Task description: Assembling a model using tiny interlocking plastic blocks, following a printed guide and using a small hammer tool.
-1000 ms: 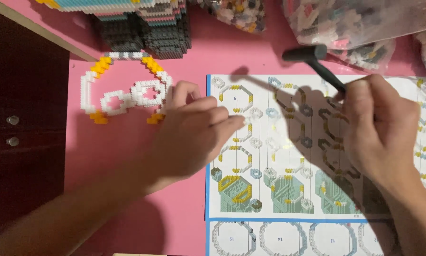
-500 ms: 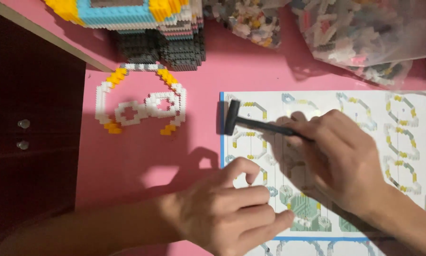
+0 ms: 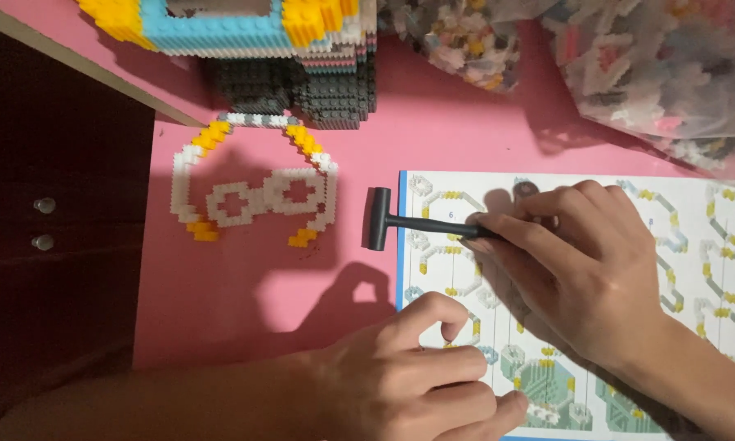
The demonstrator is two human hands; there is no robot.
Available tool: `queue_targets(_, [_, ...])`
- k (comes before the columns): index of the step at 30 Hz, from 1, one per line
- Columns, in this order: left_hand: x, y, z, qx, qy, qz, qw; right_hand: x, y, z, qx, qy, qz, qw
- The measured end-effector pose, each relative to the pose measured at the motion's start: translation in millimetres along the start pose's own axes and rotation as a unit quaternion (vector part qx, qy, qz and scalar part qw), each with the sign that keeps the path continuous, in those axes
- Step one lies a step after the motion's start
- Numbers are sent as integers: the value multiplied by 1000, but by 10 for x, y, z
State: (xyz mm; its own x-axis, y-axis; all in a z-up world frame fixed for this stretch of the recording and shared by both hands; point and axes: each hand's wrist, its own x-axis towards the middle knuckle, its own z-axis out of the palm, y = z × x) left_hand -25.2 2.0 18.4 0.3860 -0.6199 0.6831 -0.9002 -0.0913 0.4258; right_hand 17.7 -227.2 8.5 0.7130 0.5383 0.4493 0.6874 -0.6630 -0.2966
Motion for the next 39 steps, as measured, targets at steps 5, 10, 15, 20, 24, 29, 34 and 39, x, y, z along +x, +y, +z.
queue_targets(5, [54, -46, -60, 20, 10, -25, 999, 39, -129, -209, -10, 15, 37, 999])
queue_targets(10, [111, -109, -130, 103, 54, -58, 992, -9, -413, -522, 200, -78, 348, 913])
queue_targets(15, [155, -112, -143, 118, 68, -98, 986, -512, -391, -285, 378, 9, 385, 842])
queue_targets(20, [133, -183, -134, 158, 76, -76, 982, -420, -328, -226, 401, 15, 346, 848])
queue_targets(24, [174, -173, -177, 88, 40, -138, 986, -273, -343, -281, 293, -8, 272, 917])
queue_targets(29, [223, -142, -142, 14, 33, -193, 980, -343, -335, -246, 251, -6, 198, 947])
queue_targets(34, [149, -27, 22, -204, 63, -314, 925, -339, -527, -274, 238, -23, 282, 929])
queue_targets(39, [206, -17, -56, -384, 42, -437, 812, -172, -736, -285, 224, 11, 355, 907])
